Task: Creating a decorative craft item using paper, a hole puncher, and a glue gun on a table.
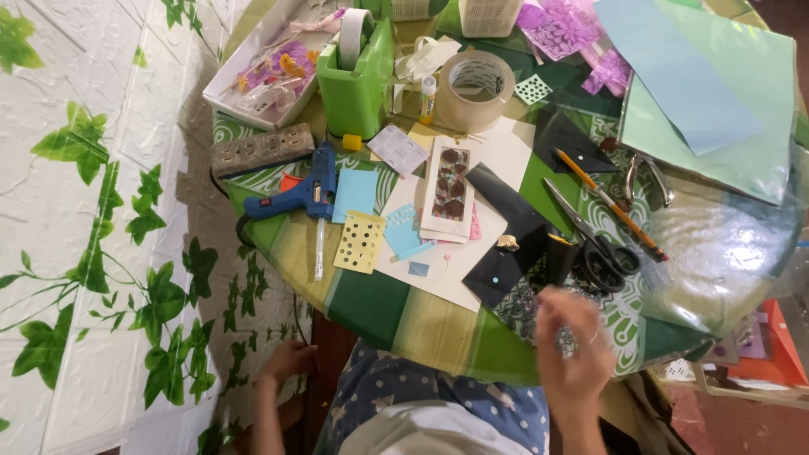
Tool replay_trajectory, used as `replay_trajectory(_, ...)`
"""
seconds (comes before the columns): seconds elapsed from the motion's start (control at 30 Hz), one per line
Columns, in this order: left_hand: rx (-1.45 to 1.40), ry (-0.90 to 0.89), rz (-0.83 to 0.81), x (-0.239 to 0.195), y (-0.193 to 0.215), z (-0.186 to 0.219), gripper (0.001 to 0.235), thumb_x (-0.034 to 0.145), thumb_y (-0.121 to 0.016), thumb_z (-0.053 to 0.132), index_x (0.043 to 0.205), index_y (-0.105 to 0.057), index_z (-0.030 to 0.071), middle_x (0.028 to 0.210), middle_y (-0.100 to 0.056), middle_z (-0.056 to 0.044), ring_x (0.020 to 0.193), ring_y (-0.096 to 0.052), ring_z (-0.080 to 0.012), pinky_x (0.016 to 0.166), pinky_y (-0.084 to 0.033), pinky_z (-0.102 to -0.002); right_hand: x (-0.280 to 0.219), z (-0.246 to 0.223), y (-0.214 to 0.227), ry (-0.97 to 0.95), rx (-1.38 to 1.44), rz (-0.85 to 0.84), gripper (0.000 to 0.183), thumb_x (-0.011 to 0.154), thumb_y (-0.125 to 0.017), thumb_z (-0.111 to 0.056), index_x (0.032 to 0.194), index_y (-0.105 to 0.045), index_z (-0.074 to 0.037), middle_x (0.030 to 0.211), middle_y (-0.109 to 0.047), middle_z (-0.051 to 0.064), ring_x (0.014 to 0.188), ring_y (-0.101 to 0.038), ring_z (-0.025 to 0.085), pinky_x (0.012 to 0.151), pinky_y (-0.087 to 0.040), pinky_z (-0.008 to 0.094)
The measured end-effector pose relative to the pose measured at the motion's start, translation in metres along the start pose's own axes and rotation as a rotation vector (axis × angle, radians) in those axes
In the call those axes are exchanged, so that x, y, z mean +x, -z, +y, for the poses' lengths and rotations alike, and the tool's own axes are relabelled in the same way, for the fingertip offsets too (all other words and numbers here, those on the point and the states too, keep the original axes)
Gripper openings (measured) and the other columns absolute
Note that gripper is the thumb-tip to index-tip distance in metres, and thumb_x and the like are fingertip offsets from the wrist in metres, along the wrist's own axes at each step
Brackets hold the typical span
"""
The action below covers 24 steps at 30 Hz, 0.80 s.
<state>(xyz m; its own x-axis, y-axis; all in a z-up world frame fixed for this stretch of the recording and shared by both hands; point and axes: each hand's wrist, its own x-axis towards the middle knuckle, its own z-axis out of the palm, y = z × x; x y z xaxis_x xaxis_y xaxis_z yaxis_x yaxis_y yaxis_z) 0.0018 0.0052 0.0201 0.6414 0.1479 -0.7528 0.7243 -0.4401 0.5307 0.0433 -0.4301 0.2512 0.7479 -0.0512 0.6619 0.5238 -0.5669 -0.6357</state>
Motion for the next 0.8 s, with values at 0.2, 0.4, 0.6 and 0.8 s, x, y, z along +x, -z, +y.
replay_trajectory(0.2,-0.126,0.004,-0.278,-0.126,0.054,0.101,0.026,0.084,-0.066,0.015,0.087,-0.077,-0.008,0.082,-0.080,-0.021,0.068,-0.075,-0.0236,0.064,-0.061,-0.027,-0.029,-0.080,-0.034,-0.030,0.469,-0.617,0.035,0.077,-0.062,0.009,0.110,-0.064,-0.002,0.093,-0.069,0.012,0.079,-0.067,0.020,0.071,-0.058,0.028)
replay_trajectory(0.4,-0.091,-0.699,-0.526,-0.190,0.042,0.133,0.022,0.085,-0.067,0.021,0.091,-0.083,0.007,0.065,-0.079,-0.005,0.034,-0.028,-0.0048,0.033,-0.022,-0.019,-0.014,-0.112,-0.062,-0.463,0.567,-1.419,0.070,0.088,-0.056,-0.029,0.147,-0.019,-0.021,0.152,-0.022,0.016,0.137,-0.028,0.034,0.108,-0.025,0.047)
replay_trajectory(0.6,-0.812,-1.212,-0.493,-0.234,0.017,0.172,0.022,0.090,-0.065,0.010,0.088,-0.069,-0.011,0.076,-0.071,-0.023,0.063,-0.072,-0.0287,0.055,-0.064,-0.036,-0.047,-0.108,-0.098,-0.305,0.859,-1.363,0.028,0.097,-0.049,-0.020,0.121,-0.052,-0.007,0.127,-0.053,0.016,0.115,-0.054,0.030,0.092,-0.042,0.040)
replay_trajectory(0.8,-0.976,-1.209,0.295,-0.268,0.026,0.184,0.031,0.090,-0.068,0.033,0.077,-0.067,0.005,0.056,-0.065,-0.010,0.030,-0.035,-0.0047,0.028,-0.024,-0.016,-0.106,-0.071,-0.128,-0.237,0.839,-1.250,0.024,0.098,-0.048,-0.014,0.115,-0.058,0.000,0.117,-0.059,0.020,0.107,-0.058,0.035,0.092,-0.045,0.044)
